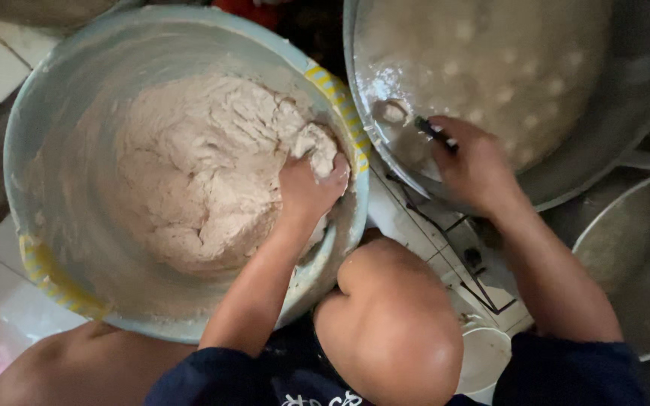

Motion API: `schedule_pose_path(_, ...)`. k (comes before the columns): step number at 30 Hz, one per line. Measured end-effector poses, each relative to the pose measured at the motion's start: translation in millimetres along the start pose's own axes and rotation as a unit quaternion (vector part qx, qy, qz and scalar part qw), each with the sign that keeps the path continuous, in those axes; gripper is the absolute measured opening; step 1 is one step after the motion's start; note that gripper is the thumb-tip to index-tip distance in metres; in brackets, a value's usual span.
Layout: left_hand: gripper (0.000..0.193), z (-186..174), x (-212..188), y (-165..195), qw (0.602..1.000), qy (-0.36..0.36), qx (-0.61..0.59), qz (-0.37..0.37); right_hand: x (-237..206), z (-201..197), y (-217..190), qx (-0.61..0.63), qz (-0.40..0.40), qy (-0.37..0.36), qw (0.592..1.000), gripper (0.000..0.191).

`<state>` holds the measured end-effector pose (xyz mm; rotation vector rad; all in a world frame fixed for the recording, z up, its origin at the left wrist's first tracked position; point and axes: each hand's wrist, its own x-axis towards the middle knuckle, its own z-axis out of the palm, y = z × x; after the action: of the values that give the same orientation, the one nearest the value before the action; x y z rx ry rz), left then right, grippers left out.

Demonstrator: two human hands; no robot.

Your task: The person sits on the floor beside a large basin of thick dough batter and repeatedly pinches off portions of dough by hand, scrapes them into a scoop, and drops the dough balls into a large pot of boiling water, continuing the cycle one ball at a time.

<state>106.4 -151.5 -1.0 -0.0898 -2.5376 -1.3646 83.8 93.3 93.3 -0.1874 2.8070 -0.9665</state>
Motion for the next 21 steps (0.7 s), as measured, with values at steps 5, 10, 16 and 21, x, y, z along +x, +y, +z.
schedule_pose_path(5,0.020,7.3,-8.8,-10.6,0.995,-0.027,-0.037,-0.093,-14.4,-9.5,-11.0,0.035,0.151,-0.028,0.988,0.037)
schedule_pose_path(10,0.026,14.3,-19.1,-4.9,0.983,-0.069,-0.078,-0.151,-35.3,-2.9,-42.5,0.105,0.048,-0.094,0.989,0.043)
schedule_pose_path(16,0.020,7.3,-17.9,-1.9,0.982,-0.115,-0.106,-0.103,-48.1,14.2,-67.0,0.108,0.059,-0.143,0.982,0.053)
schedule_pose_path(21,0.024,0.7,-13.7,5.5,0.977,-0.168,0.003,-0.128,-47.2,18.4,-58.9,0.202,0.083,-0.209,0.953,0.046)
